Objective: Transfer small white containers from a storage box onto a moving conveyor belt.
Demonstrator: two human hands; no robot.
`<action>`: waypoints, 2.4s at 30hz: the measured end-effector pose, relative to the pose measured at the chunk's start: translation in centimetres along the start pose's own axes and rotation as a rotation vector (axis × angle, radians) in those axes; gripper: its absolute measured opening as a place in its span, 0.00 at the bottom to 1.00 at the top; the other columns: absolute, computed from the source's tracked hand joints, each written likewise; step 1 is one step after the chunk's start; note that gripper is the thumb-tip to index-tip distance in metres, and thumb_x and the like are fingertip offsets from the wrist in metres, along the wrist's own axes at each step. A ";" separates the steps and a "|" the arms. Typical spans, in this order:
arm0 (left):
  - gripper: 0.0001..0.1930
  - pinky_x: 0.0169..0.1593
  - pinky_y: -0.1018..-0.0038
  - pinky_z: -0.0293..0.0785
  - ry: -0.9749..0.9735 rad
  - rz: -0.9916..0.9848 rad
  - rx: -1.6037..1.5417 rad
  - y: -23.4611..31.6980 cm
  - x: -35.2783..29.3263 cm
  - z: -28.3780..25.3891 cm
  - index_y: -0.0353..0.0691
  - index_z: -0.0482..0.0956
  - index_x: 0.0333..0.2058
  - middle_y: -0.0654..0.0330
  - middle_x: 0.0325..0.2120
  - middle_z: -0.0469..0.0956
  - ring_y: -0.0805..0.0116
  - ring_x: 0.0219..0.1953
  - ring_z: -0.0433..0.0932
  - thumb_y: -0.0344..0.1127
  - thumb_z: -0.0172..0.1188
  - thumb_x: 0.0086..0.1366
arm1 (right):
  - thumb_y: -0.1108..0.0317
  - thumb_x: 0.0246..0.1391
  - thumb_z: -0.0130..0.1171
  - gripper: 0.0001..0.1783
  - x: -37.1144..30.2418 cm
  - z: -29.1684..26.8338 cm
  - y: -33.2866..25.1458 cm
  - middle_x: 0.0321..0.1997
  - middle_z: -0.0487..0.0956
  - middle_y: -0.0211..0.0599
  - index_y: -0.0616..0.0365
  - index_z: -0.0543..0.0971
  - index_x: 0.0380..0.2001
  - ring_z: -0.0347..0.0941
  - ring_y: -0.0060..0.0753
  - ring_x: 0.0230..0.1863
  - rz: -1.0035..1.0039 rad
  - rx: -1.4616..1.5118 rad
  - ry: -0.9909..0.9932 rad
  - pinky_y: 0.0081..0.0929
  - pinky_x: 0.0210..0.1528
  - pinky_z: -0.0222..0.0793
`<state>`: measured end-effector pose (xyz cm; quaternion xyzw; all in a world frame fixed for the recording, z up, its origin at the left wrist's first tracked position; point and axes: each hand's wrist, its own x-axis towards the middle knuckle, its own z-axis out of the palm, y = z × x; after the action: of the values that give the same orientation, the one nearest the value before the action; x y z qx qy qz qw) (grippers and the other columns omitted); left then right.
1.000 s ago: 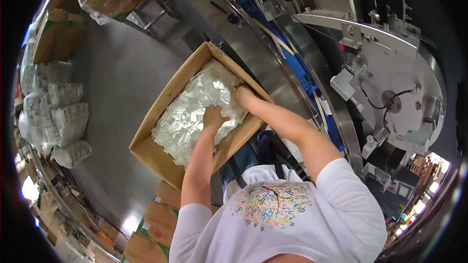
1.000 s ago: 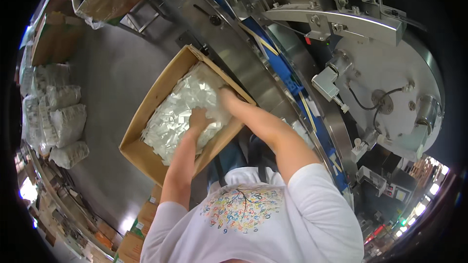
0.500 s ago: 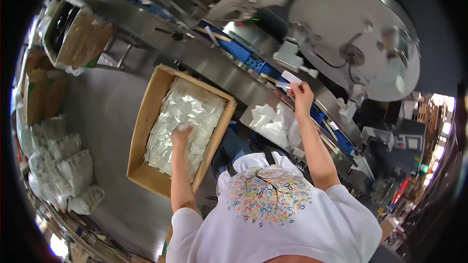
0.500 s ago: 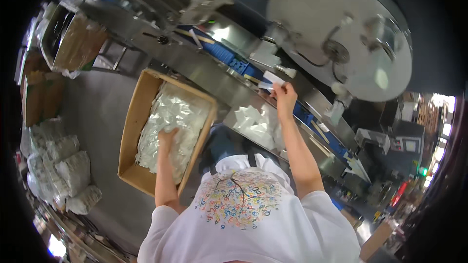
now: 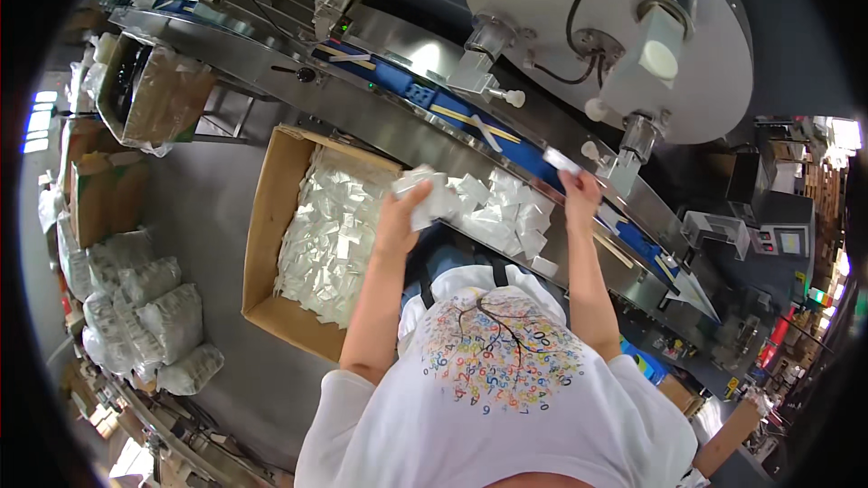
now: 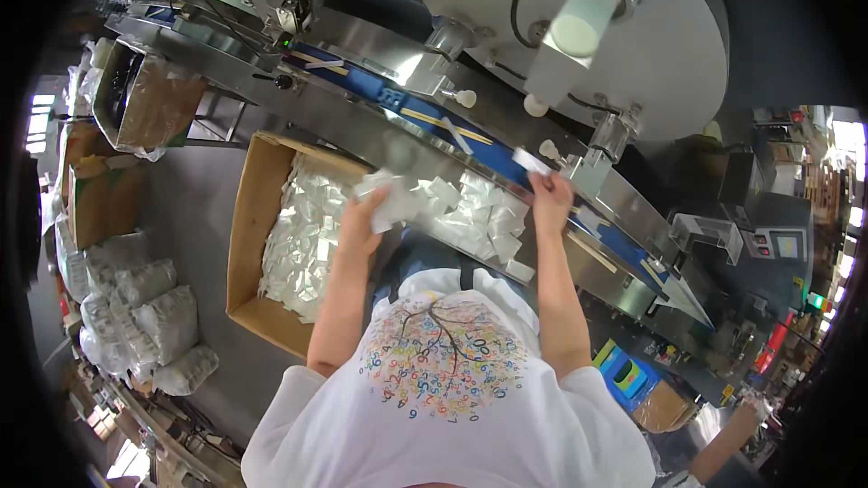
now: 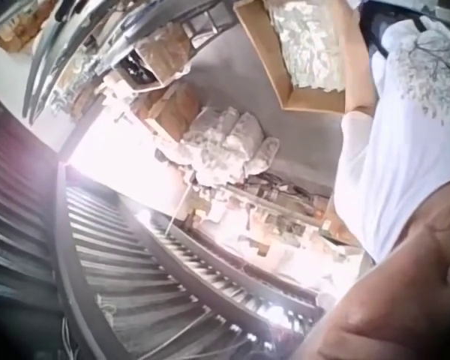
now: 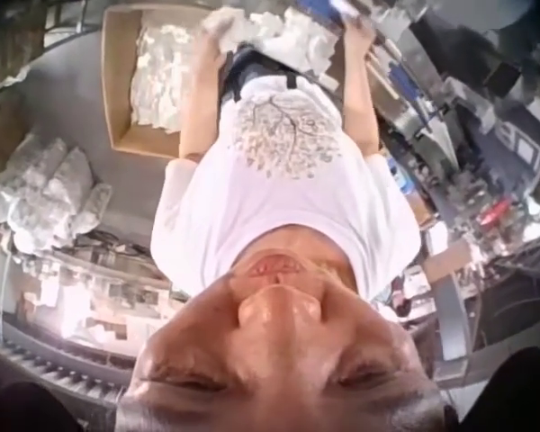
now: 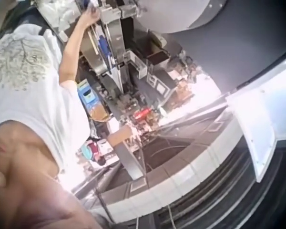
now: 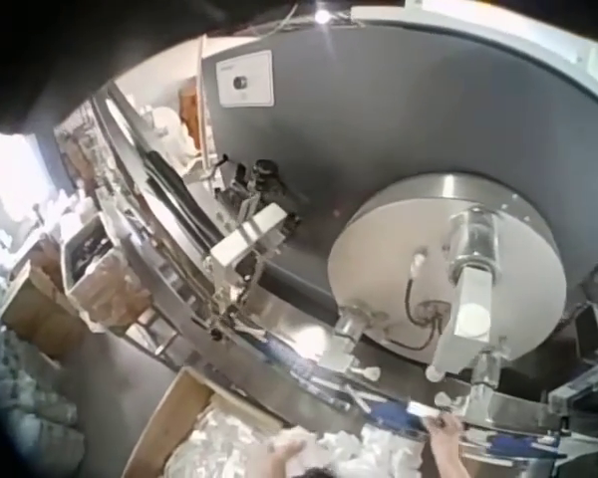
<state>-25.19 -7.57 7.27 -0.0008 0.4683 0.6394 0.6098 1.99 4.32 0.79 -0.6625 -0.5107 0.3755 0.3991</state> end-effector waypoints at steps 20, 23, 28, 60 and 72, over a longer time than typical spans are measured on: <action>0.11 0.38 0.69 0.73 -0.001 -0.054 -0.069 -8.6 3.1 1.5 0.34 0.73 0.41 0.58 0.34 0.76 0.66 0.35 0.76 0.30 0.52 0.60 | 0.66 0.43 0.57 0.10 4.1 6.1 -2.0 0.34 0.75 0.47 0.63 0.76 0.25 0.72 0.45 0.34 -0.572 -0.567 -0.371 0.36 0.38 0.67; 0.11 0.38 0.69 0.74 -0.040 -0.066 -0.076 -8.7 3.0 0.9 0.33 0.73 0.41 0.57 0.34 0.76 0.65 0.35 0.76 0.30 0.52 0.60 | 0.65 0.47 0.53 0.10 5.7 3.4 -1.8 0.41 0.74 0.48 0.61 0.76 0.28 0.71 0.48 0.40 -0.274 -0.700 -0.686 0.36 0.42 0.66; 0.13 0.41 0.71 0.72 -0.177 -0.095 -0.113 -7.3 1.7 1.9 0.34 0.72 0.41 0.58 0.35 0.76 0.67 0.36 0.76 0.33 0.55 0.59 | 0.62 0.50 0.53 0.13 4.8 -1.6 1.0 0.42 0.74 0.50 0.62 0.74 0.34 0.70 0.49 0.43 -0.059 -0.526 -0.543 0.37 0.45 0.64; 0.10 0.36 0.71 0.73 0.072 0.014 -0.132 -6.7 2.2 -0.1 0.37 0.72 0.39 0.61 0.33 0.76 0.68 0.33 0.76 0.32 0.55 0.59 | 0.66 0.43 0.60 0.08 -3.7 9.6 -4.6 0.25 0.76 0.40 0.60 0.76 0.23 0.72 0.34 0.25 -0.094 -0.111 -0.823 0.26 0.30 0.66; 0.13 0.41 0.73 0.71 0.065 0.065 -0.187 -7.9 3.5 -0.9 0.34 0.72 0.43 0.60 0.37 0.74 0.70 0.39 0.74 0.35 0.49 0.63 | 0.53 0.32 0.70 0.26 -4.1 10.4 -6.6 0.26 0.74 0.37 0.60 0.72 0.29 0.71 0.30 0.28 -0.131 -0.378 -0.766 0.25 0.32 0.66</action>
<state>-20.40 -6.84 0.08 -0.0633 0.4258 0.6994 0.5705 -10.70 2.84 3.05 -0.5029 -0.7226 0.4682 0.0753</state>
